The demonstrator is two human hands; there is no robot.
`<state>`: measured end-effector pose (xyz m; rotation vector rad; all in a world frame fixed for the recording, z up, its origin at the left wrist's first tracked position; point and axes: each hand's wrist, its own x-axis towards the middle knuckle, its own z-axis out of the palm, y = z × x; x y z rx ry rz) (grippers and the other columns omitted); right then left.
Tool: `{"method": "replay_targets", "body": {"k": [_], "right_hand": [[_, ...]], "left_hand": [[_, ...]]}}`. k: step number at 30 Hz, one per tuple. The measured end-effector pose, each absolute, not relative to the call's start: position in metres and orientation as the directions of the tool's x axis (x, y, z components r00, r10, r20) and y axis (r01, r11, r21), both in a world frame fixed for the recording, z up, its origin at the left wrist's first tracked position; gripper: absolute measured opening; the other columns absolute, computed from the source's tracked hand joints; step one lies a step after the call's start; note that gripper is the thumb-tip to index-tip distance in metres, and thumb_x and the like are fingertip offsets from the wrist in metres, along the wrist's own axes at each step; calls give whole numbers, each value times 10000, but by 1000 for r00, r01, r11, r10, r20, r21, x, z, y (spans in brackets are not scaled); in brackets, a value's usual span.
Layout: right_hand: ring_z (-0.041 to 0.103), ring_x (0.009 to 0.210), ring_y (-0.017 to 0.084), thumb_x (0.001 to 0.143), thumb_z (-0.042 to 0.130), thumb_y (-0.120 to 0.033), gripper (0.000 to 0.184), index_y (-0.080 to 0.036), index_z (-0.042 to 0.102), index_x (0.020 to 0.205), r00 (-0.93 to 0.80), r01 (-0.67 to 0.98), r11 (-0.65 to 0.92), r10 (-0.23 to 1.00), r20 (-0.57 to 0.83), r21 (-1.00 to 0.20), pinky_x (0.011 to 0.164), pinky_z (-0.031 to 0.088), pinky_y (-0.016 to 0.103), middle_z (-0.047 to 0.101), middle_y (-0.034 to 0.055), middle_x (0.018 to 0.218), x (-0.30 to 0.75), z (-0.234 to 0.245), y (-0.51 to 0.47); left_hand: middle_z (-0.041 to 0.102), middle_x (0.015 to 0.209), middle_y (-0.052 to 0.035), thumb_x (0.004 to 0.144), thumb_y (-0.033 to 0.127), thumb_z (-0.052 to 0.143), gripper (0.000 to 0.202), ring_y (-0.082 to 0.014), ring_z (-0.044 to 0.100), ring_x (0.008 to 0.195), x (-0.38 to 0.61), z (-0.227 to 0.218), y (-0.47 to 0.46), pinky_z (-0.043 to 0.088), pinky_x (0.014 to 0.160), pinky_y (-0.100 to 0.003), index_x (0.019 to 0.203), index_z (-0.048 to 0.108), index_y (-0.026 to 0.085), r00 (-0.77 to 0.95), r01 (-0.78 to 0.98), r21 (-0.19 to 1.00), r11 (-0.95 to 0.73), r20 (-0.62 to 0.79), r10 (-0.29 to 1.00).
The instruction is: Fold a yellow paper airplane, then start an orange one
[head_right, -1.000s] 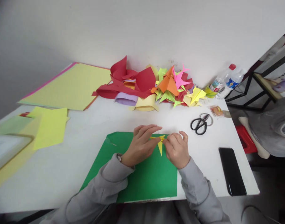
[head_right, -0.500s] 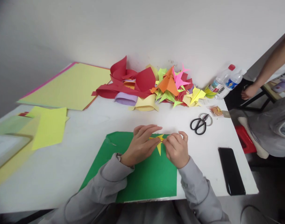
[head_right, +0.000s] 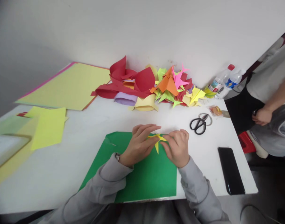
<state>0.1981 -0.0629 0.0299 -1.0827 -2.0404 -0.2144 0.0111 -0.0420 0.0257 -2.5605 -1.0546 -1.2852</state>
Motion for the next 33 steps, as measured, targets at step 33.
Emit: {"method": "replay_targets", "body": {"k": [33], "right_hand": [[630,738,176,732,742,-242,23,-246,750,753,-81,217,221,975,208,-951,720,520,322,696,26,757,205,37,-53]], "left_hand": [[664,1129,-105,941,135,499,188,-157,660,859,7,17,-35,496,804,-341,819,637,175,404,474,486,-734,621,672]]}}
